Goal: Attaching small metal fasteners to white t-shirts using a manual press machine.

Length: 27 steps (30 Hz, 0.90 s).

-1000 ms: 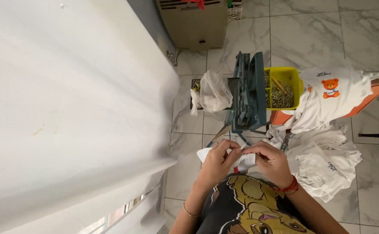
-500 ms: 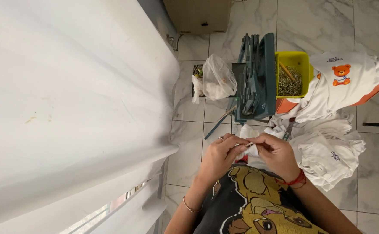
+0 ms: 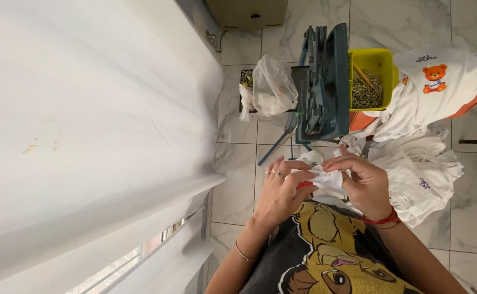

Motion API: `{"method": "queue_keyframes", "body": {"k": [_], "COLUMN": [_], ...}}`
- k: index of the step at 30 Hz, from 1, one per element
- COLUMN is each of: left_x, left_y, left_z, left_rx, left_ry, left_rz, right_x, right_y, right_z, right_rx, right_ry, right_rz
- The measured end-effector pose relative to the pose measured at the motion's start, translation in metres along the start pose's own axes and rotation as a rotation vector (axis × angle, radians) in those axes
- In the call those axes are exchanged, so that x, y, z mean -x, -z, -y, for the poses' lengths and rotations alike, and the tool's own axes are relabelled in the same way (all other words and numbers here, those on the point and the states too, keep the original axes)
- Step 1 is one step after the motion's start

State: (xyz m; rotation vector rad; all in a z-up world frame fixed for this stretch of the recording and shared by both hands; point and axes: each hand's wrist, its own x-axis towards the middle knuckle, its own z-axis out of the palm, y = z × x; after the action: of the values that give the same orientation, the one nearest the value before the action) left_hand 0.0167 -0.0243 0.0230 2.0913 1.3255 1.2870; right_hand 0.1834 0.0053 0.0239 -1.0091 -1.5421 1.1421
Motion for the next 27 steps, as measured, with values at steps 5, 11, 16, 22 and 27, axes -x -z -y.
{"method": "queue_keyframes", "body": {"k": [5, 11, 16, 22, 27], "left_x": [-0.003, -0.007, -0.005, -0.001, -0.016], "left_y": [-0.002, 0.003, 0.005, 0.023, 0.075], "left_z": [0.0, -0.004, -0.002, -0.007, -0.029], "left_rx": [-0.023, -0.008, 0.008, 0.064, -0.245], "left_ry": [-0.001, 0.021, -0.047, -0.123, -0.179], "left_rz": [-0.031, -0.087, -0.16, -0.176, 0.081], "right_x": [-0.001, -0.002, -0.002, 0.009, 0.017], "right_y": [-0.003, -0.007, 0.001, -0.001, 0.017], "right_z": [0.013, 0.022, 0.02, 0.016, 0.009], "right_rx": [0.01, -0.004, -0.155, 0.099, 0.465], "right_ry": [0.006, -0.046, -0.179, -0.107, 0.198], "right_rz": [-0.017, -0.023, 0.108, 0.27, 0.206]}}
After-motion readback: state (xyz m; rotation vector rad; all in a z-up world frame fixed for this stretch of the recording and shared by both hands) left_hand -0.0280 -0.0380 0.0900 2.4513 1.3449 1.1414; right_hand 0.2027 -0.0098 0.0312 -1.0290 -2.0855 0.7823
